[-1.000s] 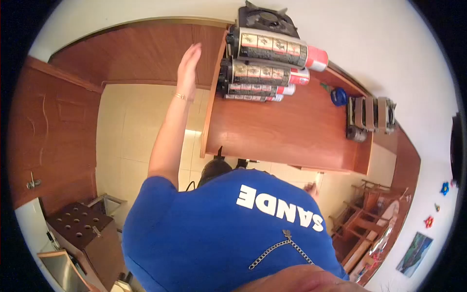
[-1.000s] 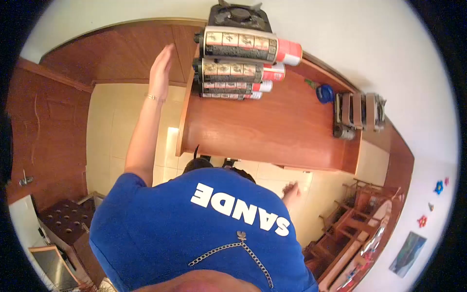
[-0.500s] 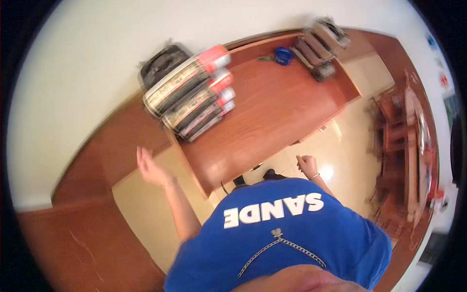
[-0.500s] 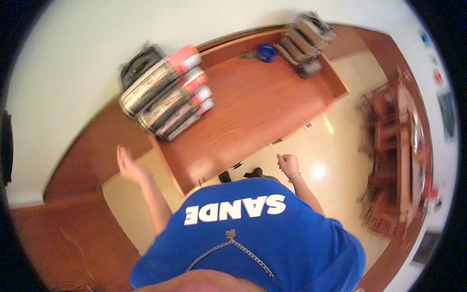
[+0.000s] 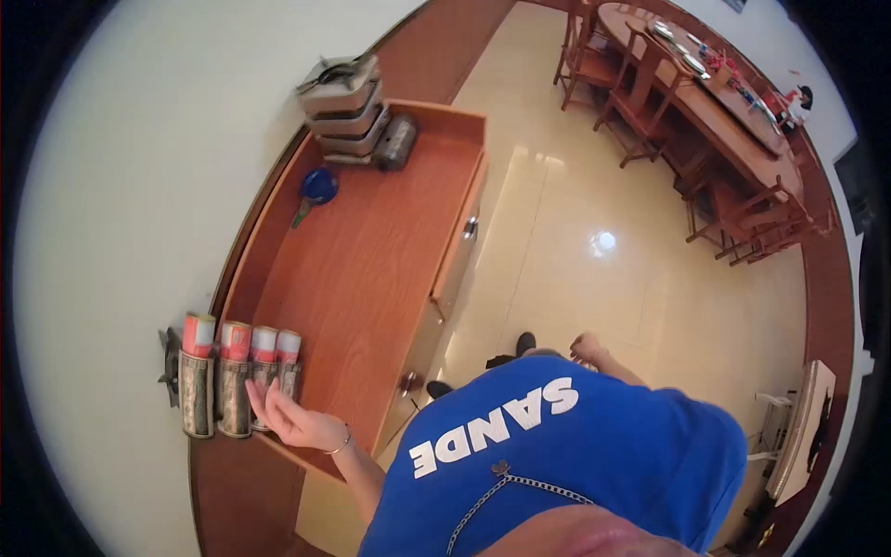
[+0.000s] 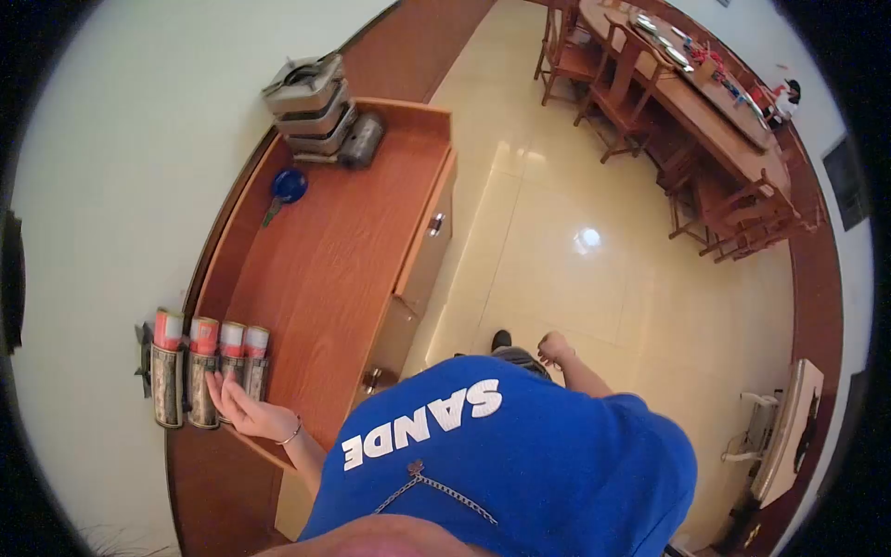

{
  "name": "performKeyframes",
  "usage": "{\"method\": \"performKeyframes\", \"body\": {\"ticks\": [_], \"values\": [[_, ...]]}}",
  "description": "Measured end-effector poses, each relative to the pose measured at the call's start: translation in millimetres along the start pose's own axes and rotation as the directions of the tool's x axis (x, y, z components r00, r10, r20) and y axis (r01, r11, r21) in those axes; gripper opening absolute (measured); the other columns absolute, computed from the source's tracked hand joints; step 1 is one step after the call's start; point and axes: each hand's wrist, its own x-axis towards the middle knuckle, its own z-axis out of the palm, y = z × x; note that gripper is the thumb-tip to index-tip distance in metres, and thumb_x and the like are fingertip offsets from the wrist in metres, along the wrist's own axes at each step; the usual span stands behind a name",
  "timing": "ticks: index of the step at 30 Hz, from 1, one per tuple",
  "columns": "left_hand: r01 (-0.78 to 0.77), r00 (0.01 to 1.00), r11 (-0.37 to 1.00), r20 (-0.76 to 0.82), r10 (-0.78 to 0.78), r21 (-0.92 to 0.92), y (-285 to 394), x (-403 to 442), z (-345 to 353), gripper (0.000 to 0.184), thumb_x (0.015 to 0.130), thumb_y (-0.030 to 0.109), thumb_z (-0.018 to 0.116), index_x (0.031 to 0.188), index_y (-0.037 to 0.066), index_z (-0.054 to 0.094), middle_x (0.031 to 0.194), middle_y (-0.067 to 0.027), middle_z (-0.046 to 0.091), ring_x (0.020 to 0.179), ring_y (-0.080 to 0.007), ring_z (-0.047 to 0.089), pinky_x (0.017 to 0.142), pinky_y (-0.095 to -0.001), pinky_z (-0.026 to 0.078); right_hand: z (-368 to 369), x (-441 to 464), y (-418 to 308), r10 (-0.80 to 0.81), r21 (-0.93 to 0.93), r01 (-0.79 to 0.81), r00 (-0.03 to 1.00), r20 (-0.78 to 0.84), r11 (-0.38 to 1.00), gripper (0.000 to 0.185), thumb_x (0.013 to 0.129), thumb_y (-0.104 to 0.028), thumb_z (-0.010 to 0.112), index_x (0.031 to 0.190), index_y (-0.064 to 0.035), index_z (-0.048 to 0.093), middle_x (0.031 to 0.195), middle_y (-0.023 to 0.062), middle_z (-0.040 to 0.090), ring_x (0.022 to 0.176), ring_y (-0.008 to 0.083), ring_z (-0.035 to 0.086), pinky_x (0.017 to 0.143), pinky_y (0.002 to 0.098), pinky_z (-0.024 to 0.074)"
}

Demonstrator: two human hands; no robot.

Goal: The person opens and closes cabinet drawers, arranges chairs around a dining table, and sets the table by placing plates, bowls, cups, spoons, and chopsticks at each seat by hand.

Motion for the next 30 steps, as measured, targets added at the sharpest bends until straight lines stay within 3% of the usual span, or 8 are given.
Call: {"method": "performKeyframes", "body": {"ticks": [3, 5, 7, 8, 16, 22, 27, 30], "values": [[-0.005, 0.992, 0.99, 0.125, 0.023, -0.143, 23, -42, 74, 0.024, 0.098, 0.006, 0.047, 0.109, -0.009, 0.062, 0.136, -0.0169, 0.048, 0.117, -0.0245, 0.053, 0.099, -0.0359, 0.045, -38, -27, -1, -0.073, -0.054, 0.069, 0.995, -0.069, 0.996, 0.019, 0.082, -0.003, 0.054, 0.09, 0.0073, 0.068, 0.078, 0.0177, 0.069, 0.061, 0.0254, 0.068, 0.047, 0.0377, 0.0564], [0.077, 0.976, 0.995, 0.207, -0.062, -0.069, 51, -77, 121, 0.021, 0.096, 0.006, 0.051, 0.104, -0.007, 0.065, 0.134, -0.0162, 0.05, 0.117, -0.0253, 0.053, 0.101, -0.0361, 0.043, -77, -69, -22, 0.067, 0.033, -0.061, 0.974, -0.215, 0.998, 0.019, 0.083, -0.006, 0.054, 0.089, 0.0058, 0.068, 0.078, 0.0171, 0.07, 0.063, 0.0247, 0.068, 0.051, 0.0367, 0.0563], [0.075, 0.958, 0.997, 0.279, -0.069, -0.01, 93, -108, 166, 0.015, 0.093, 0.008, 0.058, 0.096, -0.002, 0.068, 0.131, -0.0142, 0.054, 0.118, -0.0242, 0.054, 0.1, -0.036, 0.043, -76, 104, 167, -0.208, -0.312, 0.16, 0.97, -0.127, 0.936, 0.021, 0.084, -0.012, 0.056, 0.084, 0.0058, 0.068, 0.071, 0.0145, 0.068, 0.061, 0.0227, 0.066, 0.058, 0.0342, 0.056], [0.231, 0.944, 0.951, 0.285, -0.167, -0.207, 79, -129, 188, 0.012, 0.091, 0.008, 0.061, 0.093, -0.002, 0.069, 0.128, -0.0138, 0.056, 0.117, -0.0234, 0.054, 0.099, -0.0359, 0.043, -96, 134, 189, -0.216, -0.369, 0.175, 0.974, -0.07, 0.913, 0.021, 0.084, -0.012, 0.056, 0.085, 0.0058, 0.068, 0.071, 0.0145, 0.068, 0.062, 0.0226, 0.066, 0.058, 0.0342, 0.056], [0.167, 0.818, 0.964, 0.575, -0.017, -0.209, 125, -196, 266, 0.009, 0.084, 0.009, 0.07, 0.083, 0.001, 0.066, 0.123, -0.0137, 0.058, 0.108, -0.0212, 0.058, 0.092, -0.033, 0.047, -228, 175, 52, -0.132, -0.093, 0.131, 0.991, -0.008, 0.987, 0.022, 0.084, -0.014, 0.057, 0.086, 0.0058, 0.067, 0.072, 0.014, 0.068, 0.063, 0.0222, 0.066, 0.06, 0.0338, 0.0558], [0.321, 0.741, 0.937, 0.653, -0.157, -0.139, 124, -233, 311, 0.013, 0.085, 0.012, 0.071, 0.081, 0.001, 0.068, 0.116, -0.0119, 0.062, 0.103, -0.0184, 0.06, 0.087, -0.0317, 0.049, -258, 192, -8, -0.198, 0.092, 0.199, 0.98, -0.016, 0.976, 0.023, 0.085, -0.015, 0.057, 0.086, 0.0057, 0.067, 0.073, 0.0136, 0.068, 0.064, 0.0219, 0.066, 0.061, 0.0336, 0.0557], [0.293, 0.724, 0.947, 0.677, -0.13, -0.132, 121, -246, 365, 0.014, 0.086, 0.012, 0.068, 0.08, 0.0, 0.069, 0.114, -0.0114, 0.062, 0.095, -0.0169, 0.063, 0.082, -0.0299, 0.051, -268, 211, -28, -0.207, 0.059, 0.204, 0.977, 0.058, 0.977, 0.024, 0.085, -0.016, 0.058, 0.087, 0.0057, 0.067, 0.074, 0.0133, 0.068, 0.065, 0.0216, 0.065, 0.062, 0.0334, 0.0555], [0.529, 0.652, 0.835, 0.703, -0.284, -0.154, 103, -261, 411, 0.014, 0.087, 0.011, 0.066, 0.081, 0.0, 0.071, 0.11, -0.0115, 0.064, 0.087, -0.0149, 0.065, 0.076, -0.0266, 0.054, -285, 233, -35, -0.189, -0.026, 0.193, 0.977, 0.097, 0.981, 0.024, 0.085, -0.017, 0.058, 0.087, 0.0057, 0.067, 0.074, 0.0131, 0.068, 0.065, 0.0215, 0.065, 0.063, 0.0332, 0.0555]]}}
